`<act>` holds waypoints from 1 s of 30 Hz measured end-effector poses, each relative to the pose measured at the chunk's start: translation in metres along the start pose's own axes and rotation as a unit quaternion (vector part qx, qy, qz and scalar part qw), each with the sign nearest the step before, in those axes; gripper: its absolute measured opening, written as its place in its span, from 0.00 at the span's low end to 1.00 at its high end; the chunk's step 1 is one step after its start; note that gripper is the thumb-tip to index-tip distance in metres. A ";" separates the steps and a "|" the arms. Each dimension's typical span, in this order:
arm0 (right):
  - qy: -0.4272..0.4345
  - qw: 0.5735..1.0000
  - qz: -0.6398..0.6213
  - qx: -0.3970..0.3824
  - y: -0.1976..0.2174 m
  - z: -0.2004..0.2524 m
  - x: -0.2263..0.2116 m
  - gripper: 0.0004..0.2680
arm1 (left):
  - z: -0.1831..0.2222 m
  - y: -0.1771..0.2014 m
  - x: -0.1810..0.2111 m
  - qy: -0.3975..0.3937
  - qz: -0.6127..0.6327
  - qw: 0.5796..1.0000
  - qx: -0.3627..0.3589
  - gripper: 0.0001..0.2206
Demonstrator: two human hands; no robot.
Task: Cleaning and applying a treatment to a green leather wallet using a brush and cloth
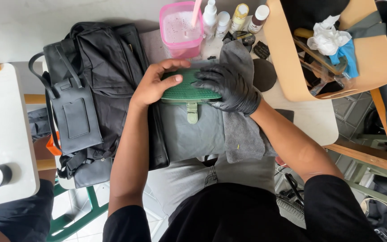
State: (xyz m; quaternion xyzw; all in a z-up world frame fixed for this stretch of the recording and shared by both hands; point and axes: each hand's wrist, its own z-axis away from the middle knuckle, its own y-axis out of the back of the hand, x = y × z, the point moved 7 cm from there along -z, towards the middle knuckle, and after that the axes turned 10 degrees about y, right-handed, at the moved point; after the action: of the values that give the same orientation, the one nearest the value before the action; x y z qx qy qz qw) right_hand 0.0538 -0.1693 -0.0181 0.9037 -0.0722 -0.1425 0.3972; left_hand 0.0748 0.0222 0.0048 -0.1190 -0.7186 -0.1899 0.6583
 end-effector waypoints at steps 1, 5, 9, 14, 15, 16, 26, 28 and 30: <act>0.000 1.000 0.000 0.000 0.002 -0.001 0.005 0.14 | 0.000 0.000 0.004 0.000 0.000 1.000 -0.001 0.22; 0.115 0.990 0.052 -0.059 -0.005 -0.003 -0.001 0.18 | 0.005 -0.011 0.024 0.006 -0.147 0.989 -0.022 0.31; 0.044 0.990 -0.083 0.107 0.013 -0.004 0.010 0.20 | 0.002 -0.025 0.025 0.018 -0.289 0.956 -0.045 0.31; -0.107 0.981 -0.082 0.136 0.029 -0.002 0.021 0.07 | 0.007 -0.009 0.027 0.016 -0.162 0.987 0.003 0.17; -0.163 0.971 -0.103 0.143 0.030 -0.001 0.026 0.08 | 0.008 -0.004 0.026 0.002 -0.150 0.988 0.027 0.13; -0.163 0.971 -0.105 0.142 0.035 -0.006 0.024 0.08 | 0.008 -0.005 0.023 0.003 -0.150 0.988 0.028 0.13; -0.234 0.952 -0.105 0.168 0.036 -0.006 0.034 0.11 | 0.003 0.001 0.013 -0.034 -0.178 0.976 0.121 0.09; -0.221 0.952 -0.108 0.182 0.035 -0.006 0.033 0.10 | 0.003 0.006 0.013 -0.033 -0.183 0.974 0.132 0.08; -0.211 0.949 -0.124 0.197 0.036 -0.003 0.032 0.12 | 0.003 0.011 0.012 -0.021 -0.185 0.974 0.127 0.12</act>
State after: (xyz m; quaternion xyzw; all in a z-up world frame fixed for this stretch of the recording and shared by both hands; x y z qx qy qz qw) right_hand 0.0847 -0.1996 0.0043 0.9150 -0.0680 -0.3614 0.1662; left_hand 0.0758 0.0325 0.0175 0.0962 -0.7599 -0.2131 0.6065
